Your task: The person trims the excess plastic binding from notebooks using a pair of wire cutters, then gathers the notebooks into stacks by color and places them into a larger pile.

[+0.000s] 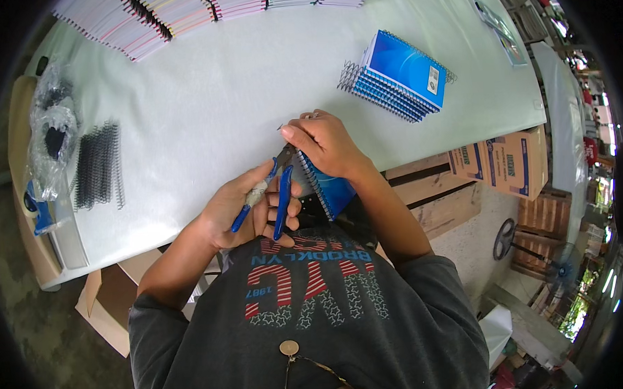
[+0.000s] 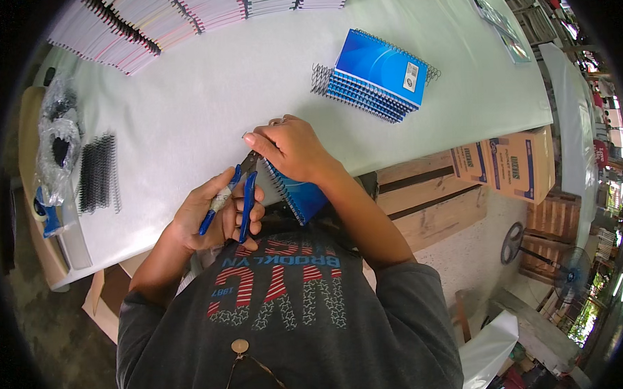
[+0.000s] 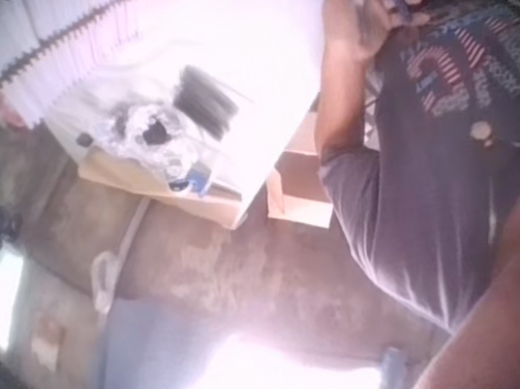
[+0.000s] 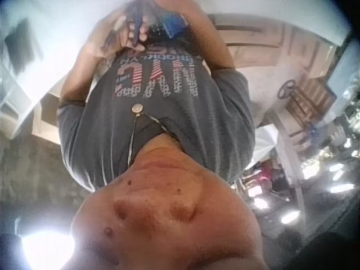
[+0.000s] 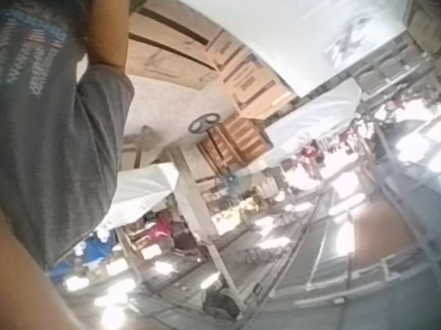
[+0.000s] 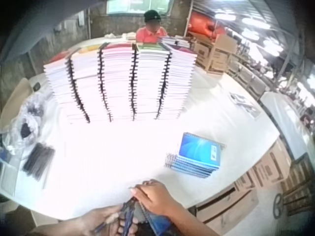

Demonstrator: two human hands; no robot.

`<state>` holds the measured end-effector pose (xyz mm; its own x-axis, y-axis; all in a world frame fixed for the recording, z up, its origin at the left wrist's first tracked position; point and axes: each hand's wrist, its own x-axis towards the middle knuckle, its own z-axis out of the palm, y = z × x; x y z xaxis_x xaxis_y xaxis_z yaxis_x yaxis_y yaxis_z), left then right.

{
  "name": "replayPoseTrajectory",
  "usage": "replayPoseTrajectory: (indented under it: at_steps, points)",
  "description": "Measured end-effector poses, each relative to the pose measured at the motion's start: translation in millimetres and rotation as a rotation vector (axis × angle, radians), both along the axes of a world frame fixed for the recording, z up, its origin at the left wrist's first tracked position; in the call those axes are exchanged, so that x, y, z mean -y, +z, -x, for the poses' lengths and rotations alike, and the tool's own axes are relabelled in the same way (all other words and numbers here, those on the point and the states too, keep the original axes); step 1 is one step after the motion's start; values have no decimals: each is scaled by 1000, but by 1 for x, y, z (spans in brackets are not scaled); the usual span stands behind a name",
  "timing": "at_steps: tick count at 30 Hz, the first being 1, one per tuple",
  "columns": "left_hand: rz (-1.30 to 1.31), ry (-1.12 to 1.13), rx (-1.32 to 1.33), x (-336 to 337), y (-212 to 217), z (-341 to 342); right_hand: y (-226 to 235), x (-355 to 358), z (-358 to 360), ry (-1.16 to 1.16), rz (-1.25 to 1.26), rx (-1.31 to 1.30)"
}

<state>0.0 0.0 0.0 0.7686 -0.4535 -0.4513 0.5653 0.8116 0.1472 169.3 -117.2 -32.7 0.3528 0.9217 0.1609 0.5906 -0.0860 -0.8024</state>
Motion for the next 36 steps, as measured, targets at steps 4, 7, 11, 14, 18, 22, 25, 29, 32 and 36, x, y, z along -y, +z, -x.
replayPoseTrajectory:
  at_steps: [4,7,11,14,18,22,25,29,32,36]
  points:
    - [-181,-31,-9,4,3,4,6,10,0,-76,-62,-14]
    - [-560,15,128,7,13,7,23,22,-3,-347,-209,-152]
    - [-1405,444,316,20,27,-23,56,31,-15,-800,-566,-340]
    - [-1549,622,384,23,31,-74,71,44,-27,-941,-662,-320]
    - [-2258,506,234,-16,1,-128,79,80,-58,-1072,-805,-338]
    - [-2630,-26,-51,-40,-34,-130,89,110,-61,-1023,-947,-595]
    - [-2721,291,134,-15,-29,-128,80,106,-41,-1006,-1083,-723]
    - [-977,489,436,67,39,-131,43,75,-2,-853,-1135,-567]
    - [-1177,540,560,74,73,-162,42,72,13,-763,-1051,-572]
    - [-1528,401,823,34,88,-218,51,87,-14,-967,-920,-260]
